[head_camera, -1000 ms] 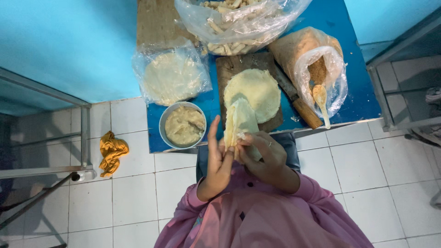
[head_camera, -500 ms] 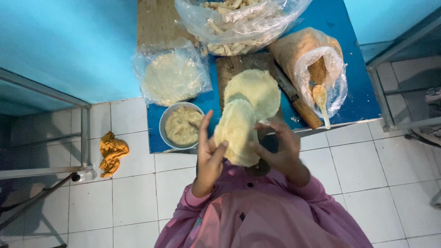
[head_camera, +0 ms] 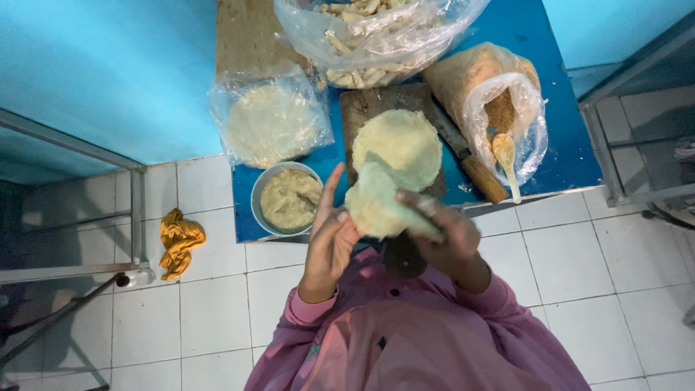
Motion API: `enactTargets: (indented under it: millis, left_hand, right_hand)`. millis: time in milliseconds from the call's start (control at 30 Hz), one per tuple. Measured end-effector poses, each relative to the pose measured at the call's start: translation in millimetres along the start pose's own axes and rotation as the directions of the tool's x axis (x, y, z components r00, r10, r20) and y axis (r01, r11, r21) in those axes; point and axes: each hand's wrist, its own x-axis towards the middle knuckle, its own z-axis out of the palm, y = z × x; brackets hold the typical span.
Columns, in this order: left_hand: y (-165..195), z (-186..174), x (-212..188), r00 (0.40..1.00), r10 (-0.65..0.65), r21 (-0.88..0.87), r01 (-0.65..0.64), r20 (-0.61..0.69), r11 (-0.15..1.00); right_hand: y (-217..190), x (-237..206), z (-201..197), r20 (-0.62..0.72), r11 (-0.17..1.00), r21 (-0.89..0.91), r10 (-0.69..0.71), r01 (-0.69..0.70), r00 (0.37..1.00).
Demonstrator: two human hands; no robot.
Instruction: The person sits at a blue table holding a large round flat cake-like food item and repeatedly peels thin layers of skin off it by hand, tearing the pieces free and setting them aside while turning the item to work over new areas. A bowl of scraped material and bags of similar pieces sit on the table.
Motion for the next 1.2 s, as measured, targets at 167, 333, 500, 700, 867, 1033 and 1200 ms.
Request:
enactTargets:
  millis: [167,333,500,700,867,1033,1200]
  left_hand:
    - [-14.1,2.7,-1.1,0.977,0.203,0.286,-0.214,0.068,0.934]
    - [-45.9,3.4,-4.3,0.908,0.359,0.483,-0.419,0.216,0.769]
    - [-48.6,9.0,-0.1,0.886,0.291,0.815,-0.451,0.360,0.363]
    - [-55.5,17.4,4.5,0.971,0.189,0.444,-0.237,0.149,0.864]
    - [-54.3,-1.0,10.5,0.970,0.220,0.524,-0.243,0.107,0.816]
    - [-61.0,-12.9,7.8,0.971,0.211,0.536,-0.236,0.109,0.811]
    - [-73.9,-30.3,11.8,0.972,0.227,0.522,-0.228,0.068,0.822]
  right_hand:
    - [12.5,23.2,-3.0,-0.327,0.949,0.090,0.315,-0.303,0.891]
    - [3.9,45.6,-4.1,-0.325,0.904,0.230,0.420,-0.360,0.847]
    - [-13.3,42.5,1.4,-0.272,0.956,0.083,0.293,-0.281,0.917]
    - [-26.8,30.7,10.6,0.015,0.779,0.518,0.404,-0.353,0.915]
    - [-20.4,25.6,10.2,0.112,0.701,0.643,0.312,-0.308,0.944]
    - [-15.2,17.5,12.6,0.112,0.728,0.553,0.416,-0.404,0.902]
    - [-9.9,9.1,17.3,0.127,0.718,0.531,0.458,-0.450,0.880]
